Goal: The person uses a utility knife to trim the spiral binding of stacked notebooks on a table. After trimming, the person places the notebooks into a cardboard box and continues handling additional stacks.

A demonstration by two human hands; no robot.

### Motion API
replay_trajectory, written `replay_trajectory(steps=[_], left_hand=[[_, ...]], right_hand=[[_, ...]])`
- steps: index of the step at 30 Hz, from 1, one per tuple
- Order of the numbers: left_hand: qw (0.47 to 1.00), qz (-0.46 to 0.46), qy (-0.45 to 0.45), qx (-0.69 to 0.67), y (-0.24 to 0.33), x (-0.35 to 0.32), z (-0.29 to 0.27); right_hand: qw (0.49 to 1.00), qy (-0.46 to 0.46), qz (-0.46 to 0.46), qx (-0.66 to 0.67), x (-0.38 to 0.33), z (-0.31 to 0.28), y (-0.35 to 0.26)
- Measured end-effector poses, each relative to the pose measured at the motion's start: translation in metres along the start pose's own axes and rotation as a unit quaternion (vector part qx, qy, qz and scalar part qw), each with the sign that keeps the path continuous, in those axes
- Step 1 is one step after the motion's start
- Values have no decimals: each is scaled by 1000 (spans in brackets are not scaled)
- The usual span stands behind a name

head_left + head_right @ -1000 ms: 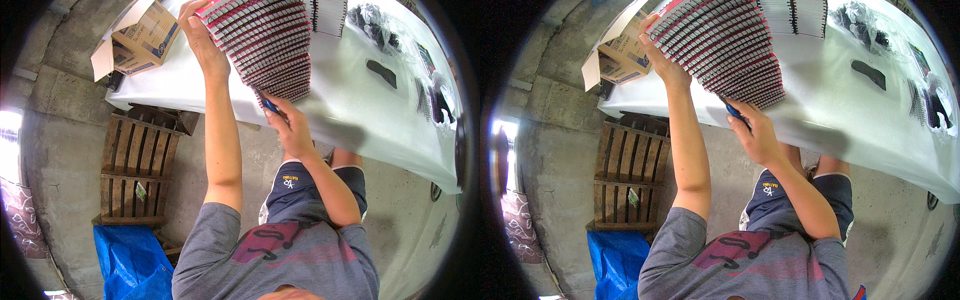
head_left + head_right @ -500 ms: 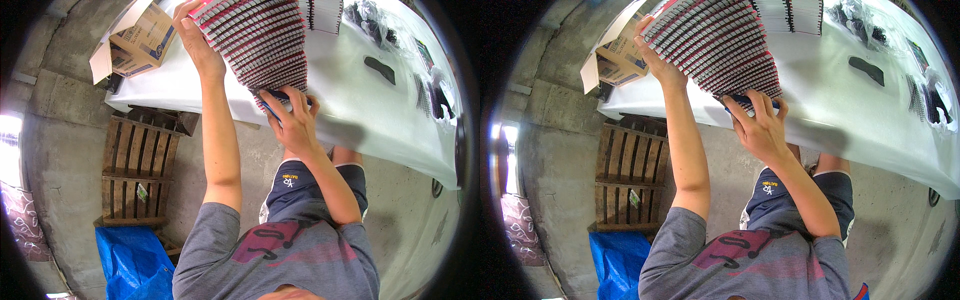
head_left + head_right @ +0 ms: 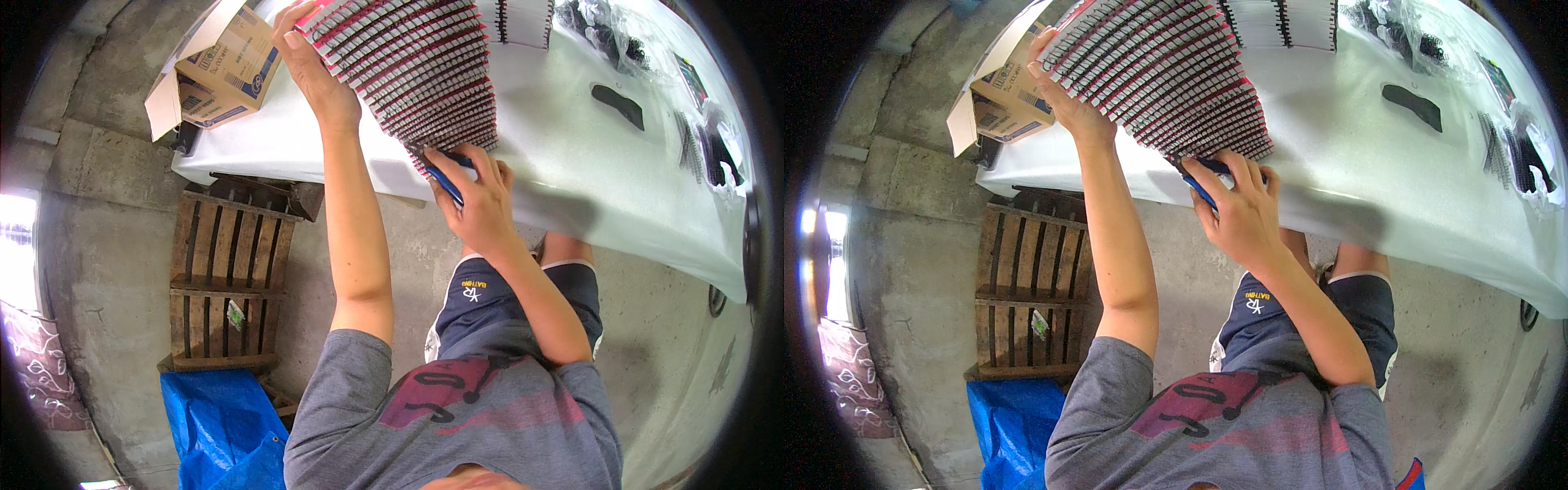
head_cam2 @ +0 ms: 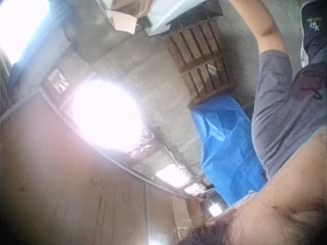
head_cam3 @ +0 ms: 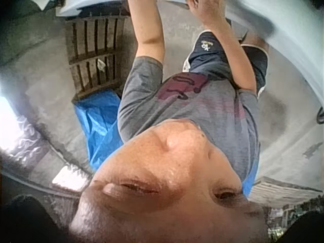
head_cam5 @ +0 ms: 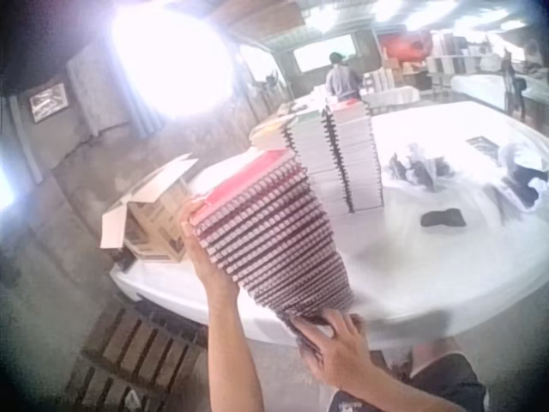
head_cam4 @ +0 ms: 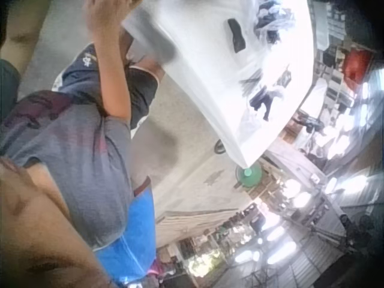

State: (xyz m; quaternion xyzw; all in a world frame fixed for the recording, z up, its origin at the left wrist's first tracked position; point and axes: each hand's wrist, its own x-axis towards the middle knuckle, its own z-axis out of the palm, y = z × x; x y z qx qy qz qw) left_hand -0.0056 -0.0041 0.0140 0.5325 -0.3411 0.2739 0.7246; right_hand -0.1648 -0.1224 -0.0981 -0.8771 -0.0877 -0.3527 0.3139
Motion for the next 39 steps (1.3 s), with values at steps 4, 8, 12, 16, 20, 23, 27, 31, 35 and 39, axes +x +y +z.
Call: replay_trajectory(steps=[4, 8, 12, 16, 20, 23, 27, 31, 35, 39], left_hand=[[1000, 5, 4, -6, -2, 2, 1], [1000, 6, 2, 11, -2, 1, -1], [1000, 6, 2, 8, -2, 0, 0], [1000, 18, 1, 13, -3, 1, 0], [1000, 8, 3, 26, 1, -1, 3], [1000, 9, 6, 6, -1, 0, 1], [1000, 9, 15, 19, 0, 1, 4], [1000, 8, 6, 17, 0, 0, 3], [1000, 10, -5, 21, 1, 0, 3], [1000, 5, 4, 15, 1, 0, 2]], right_hand=[[998, 5, -19, -62, 1, -1, 0], [998, -24, -12, -50, 3, 1, -2], [997, -59, 35, 41, -1, 8, -2], [764, -192, 361, 499, 6, 1, -4], [927, -105, 208, 293, -1, 5, 1], [998, -23, 41, 49, -6, 5, 0], [999, -10, -3, -49, -6, 7, 1], [998, -9, -12, -55, -1, 9, 1], [998, -10, -12, -56, -1, 5, 1], [998, 7, -25, -55, -1, 6, 4]])
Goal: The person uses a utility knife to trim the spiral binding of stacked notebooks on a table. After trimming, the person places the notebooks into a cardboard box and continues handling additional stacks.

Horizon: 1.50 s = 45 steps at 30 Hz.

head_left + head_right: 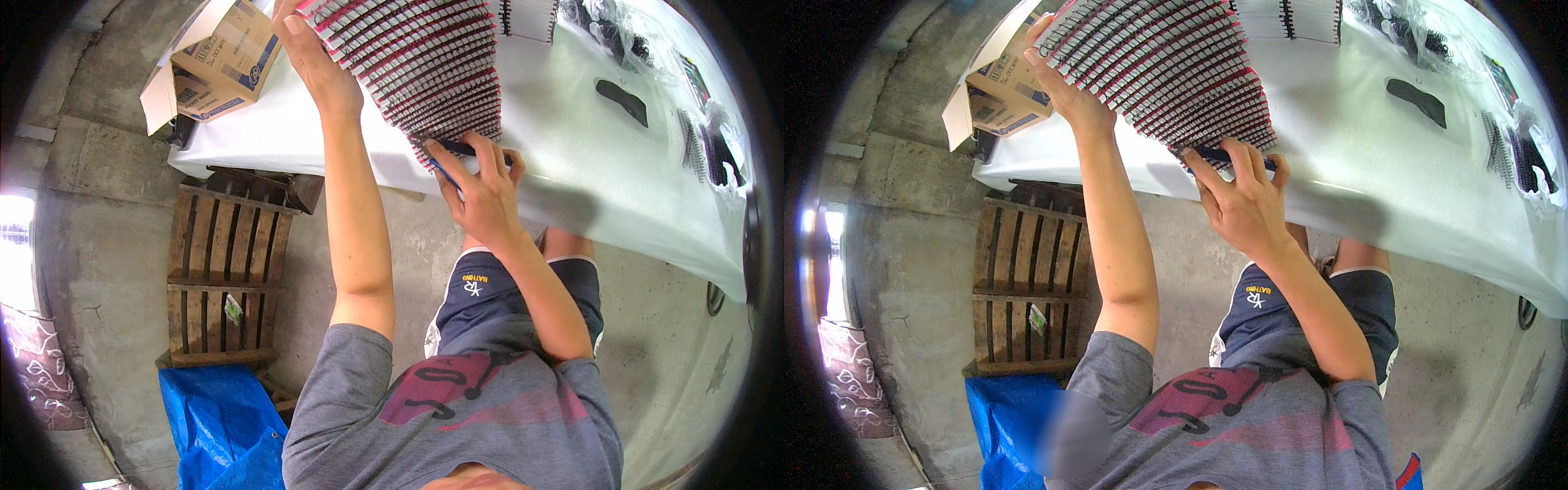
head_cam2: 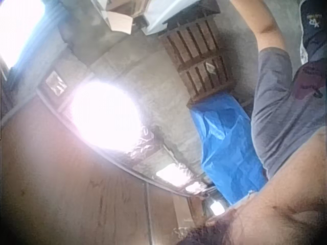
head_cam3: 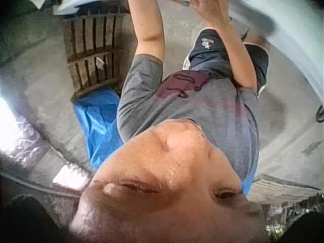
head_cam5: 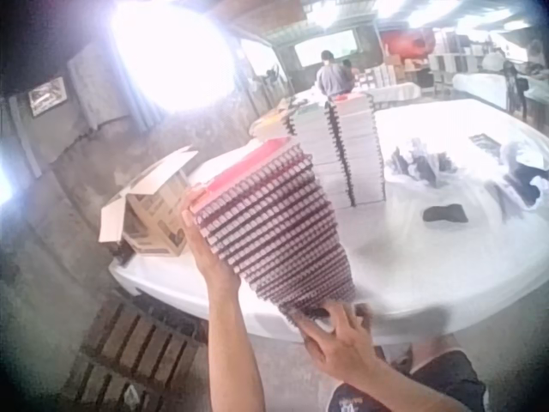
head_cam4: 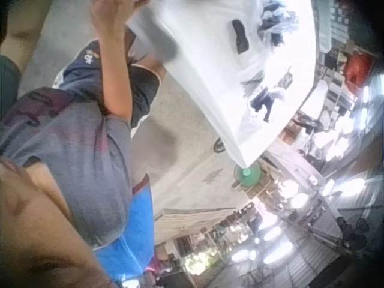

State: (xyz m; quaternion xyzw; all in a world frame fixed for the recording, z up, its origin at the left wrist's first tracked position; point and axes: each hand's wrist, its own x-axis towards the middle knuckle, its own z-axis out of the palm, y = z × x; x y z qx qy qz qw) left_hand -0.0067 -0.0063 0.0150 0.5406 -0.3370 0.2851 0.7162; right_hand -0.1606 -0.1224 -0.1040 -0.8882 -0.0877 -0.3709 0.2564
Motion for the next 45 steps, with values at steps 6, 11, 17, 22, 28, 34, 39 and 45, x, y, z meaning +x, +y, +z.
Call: replay_trajectory(steps=[6, 11, 17, 22, 28, 34, 39, 45], left_hand=[[1000, 0, -10, -23, -4, 1, -4], [1000, -14, 3, -11, 2, -1, 1], [997, -29, 8, -77, -2, 1, -2], [998, -12, 8, -63, -4, 1, 0], [996, -27, 10, -82, -2, 3, -1], [997, -24, -3, -74, -2, 2, 0], [997, -29, 16, -77, -2, 2, 1], [996, -27, 0, -86, 1, 1, 1]], right_hand=[[999, -28, -9, -25, 3, 0, -2], [999, -33, -4, -16, -2, 3, 3], [995, -53, 50, 68, -3, 6, -2], [817, -141, 304, 469, 1, 8, -3], [979, -32, 102, 172, -9, 9, -1], [998, -42, 36, -1, -7, 2, -4], [993, -89, 68, 38, -9, 4, -7], [966, -94, 131, 202, -18, 19, -5]])
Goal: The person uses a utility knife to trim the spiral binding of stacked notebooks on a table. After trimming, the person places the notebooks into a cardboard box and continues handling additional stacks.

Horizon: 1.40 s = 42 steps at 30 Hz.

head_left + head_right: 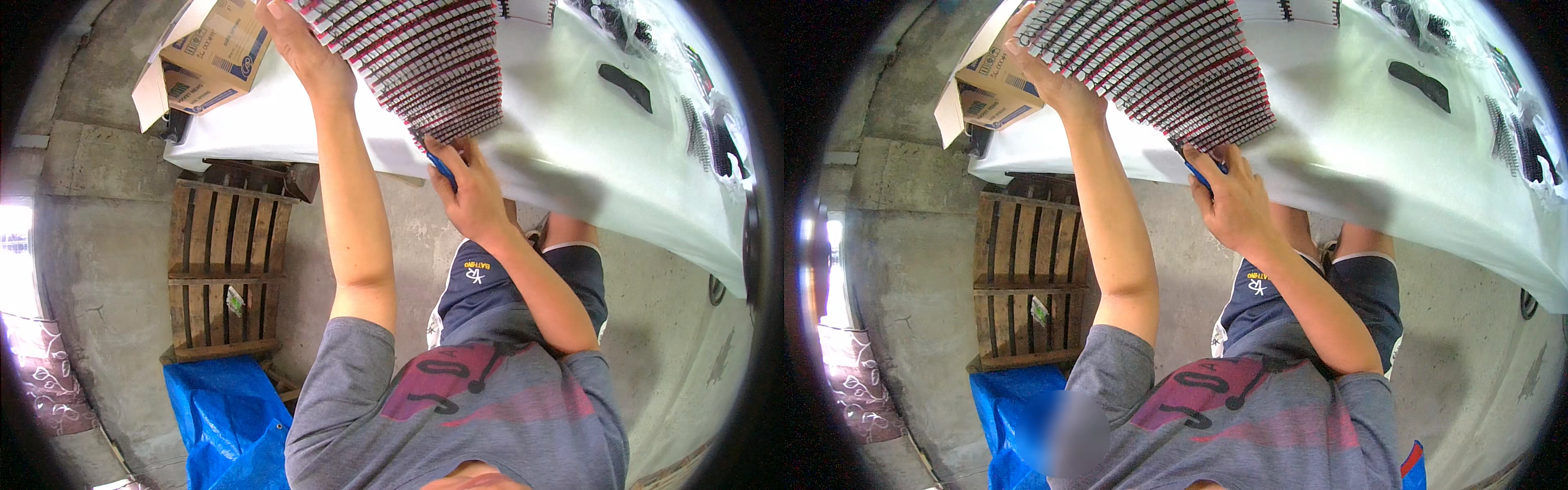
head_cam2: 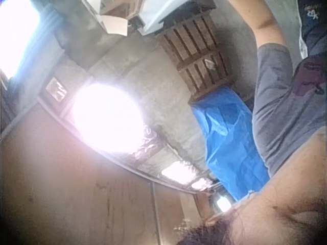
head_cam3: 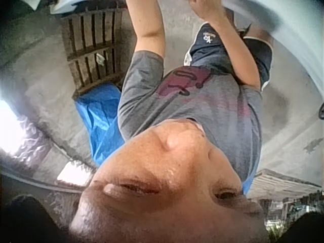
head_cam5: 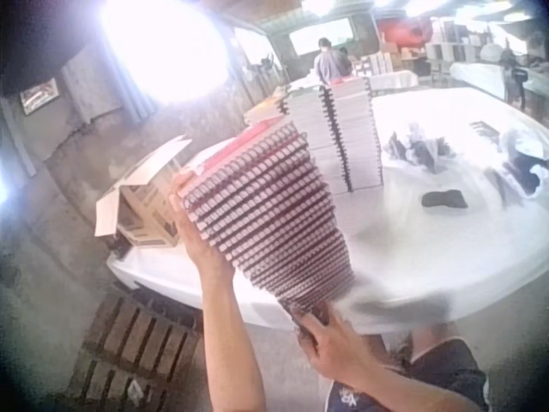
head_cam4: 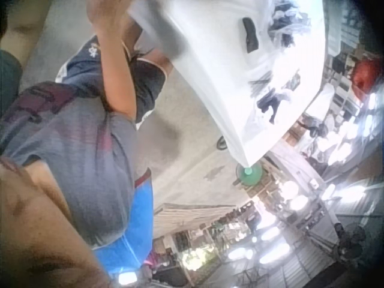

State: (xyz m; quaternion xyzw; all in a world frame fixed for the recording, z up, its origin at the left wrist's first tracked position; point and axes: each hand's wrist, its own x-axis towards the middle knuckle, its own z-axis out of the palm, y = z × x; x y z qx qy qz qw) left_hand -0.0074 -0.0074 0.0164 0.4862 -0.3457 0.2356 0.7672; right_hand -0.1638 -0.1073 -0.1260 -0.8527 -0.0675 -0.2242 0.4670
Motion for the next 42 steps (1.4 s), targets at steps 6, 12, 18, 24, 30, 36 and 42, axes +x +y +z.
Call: replay_trajectory(steps=[6, 12, 18, 24, 30, 36, 42], left_hand=[[1000, 13, 7, -1, -3, 2, -2], [997, 25, -12, 70, 1, -1, -2], [993, 46, 4, 107, -1, 2, -2], [994, 48, -5, 100, -2, -1, -4], [997, 18, -22, 68, 0, 1, -4], [997, 27, -15, 68, -5, 1, -7], [996, 34, -19, 81, -2, 0, -4]], right_hand=[[929, -65, 172, 321, 0, 4, -3], [987, 44, -47, -145, -3, -10, -2], [976, 36, -66, -204, -1, -9, 1], [998, -6, -10, -60, -3, -3, 4], [898, -122, 254, 337, 5, -12, 0], [980, 39, -67, -185, -6, -11, 2], [981, 1, -58, -183, -7, -8, 4]])
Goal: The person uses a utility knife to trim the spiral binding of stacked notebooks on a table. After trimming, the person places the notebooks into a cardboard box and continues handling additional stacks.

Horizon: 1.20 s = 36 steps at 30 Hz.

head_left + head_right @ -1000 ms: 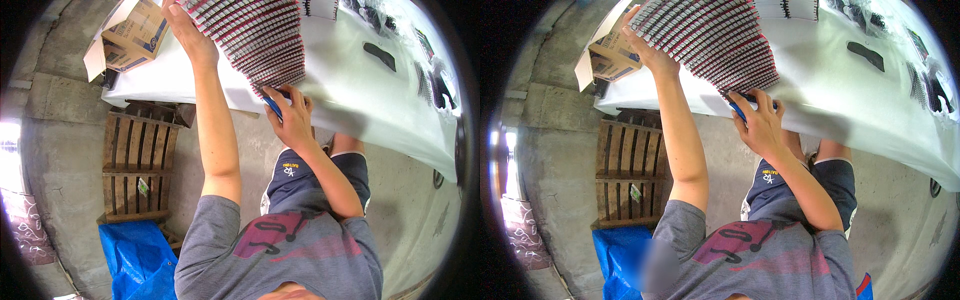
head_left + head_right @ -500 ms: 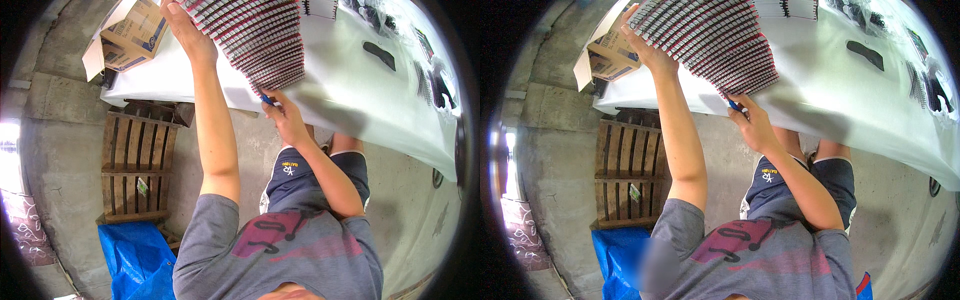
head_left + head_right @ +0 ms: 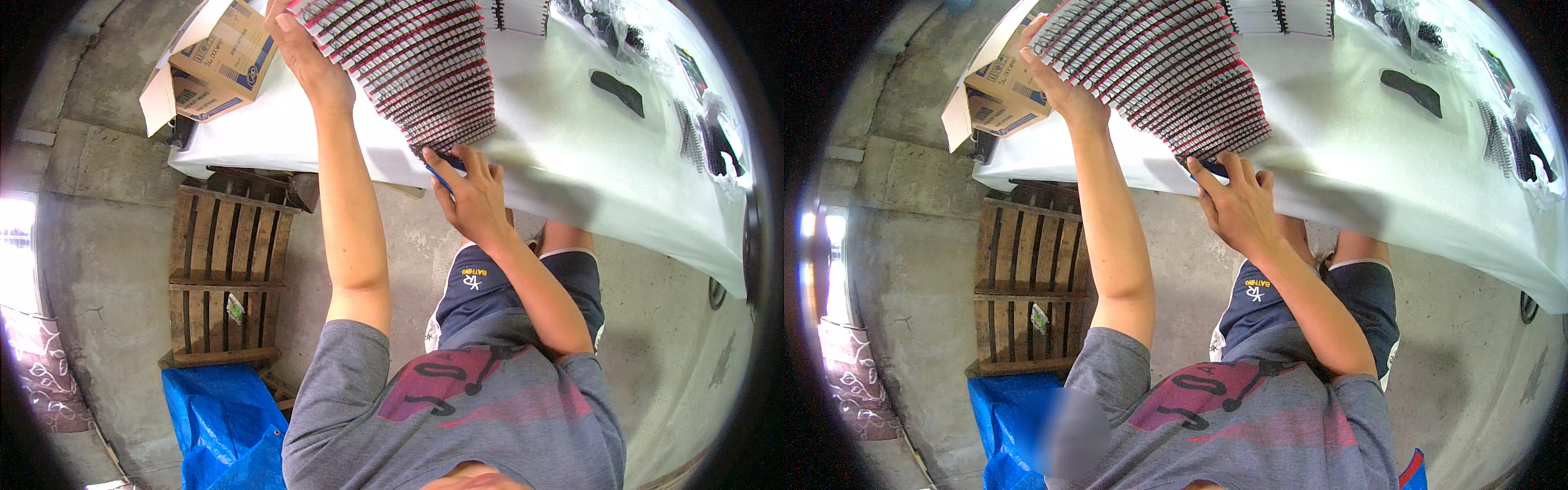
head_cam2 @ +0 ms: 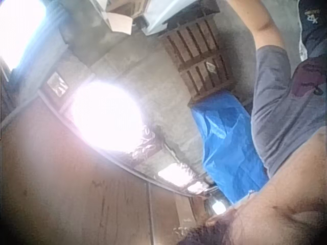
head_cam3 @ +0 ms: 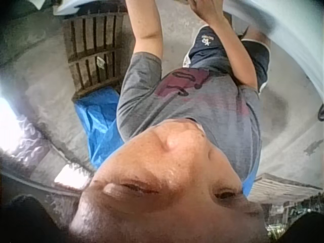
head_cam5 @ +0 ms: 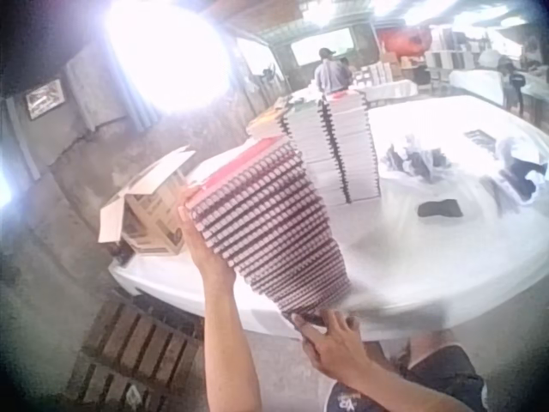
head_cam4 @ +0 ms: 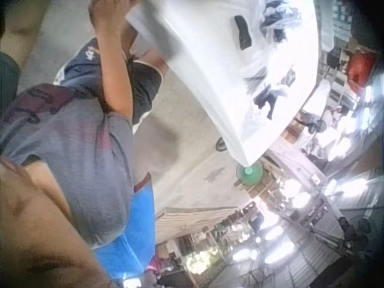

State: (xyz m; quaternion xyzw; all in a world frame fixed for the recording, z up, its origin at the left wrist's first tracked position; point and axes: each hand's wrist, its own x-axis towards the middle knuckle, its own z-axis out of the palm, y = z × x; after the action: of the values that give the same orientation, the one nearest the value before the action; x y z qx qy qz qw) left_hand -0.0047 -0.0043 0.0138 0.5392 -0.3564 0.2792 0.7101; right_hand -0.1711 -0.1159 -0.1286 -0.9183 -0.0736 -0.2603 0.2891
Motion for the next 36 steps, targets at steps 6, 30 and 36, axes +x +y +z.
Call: replay_trajectory(steps=[6, 30, 36], left_hand=[[1000, 2, 5, 9, -1, 1, 0], [960, -82, -7, -268, 0, -1, -1], [998, -28, 17, -47, 5, 1, 7]], right_hand=[[746, -158, 337, 552, 9, -3, 0], [946, 12, 91, 312, -4, 17, 2], [874, -89, 212, 429, -7, 14, 2]])
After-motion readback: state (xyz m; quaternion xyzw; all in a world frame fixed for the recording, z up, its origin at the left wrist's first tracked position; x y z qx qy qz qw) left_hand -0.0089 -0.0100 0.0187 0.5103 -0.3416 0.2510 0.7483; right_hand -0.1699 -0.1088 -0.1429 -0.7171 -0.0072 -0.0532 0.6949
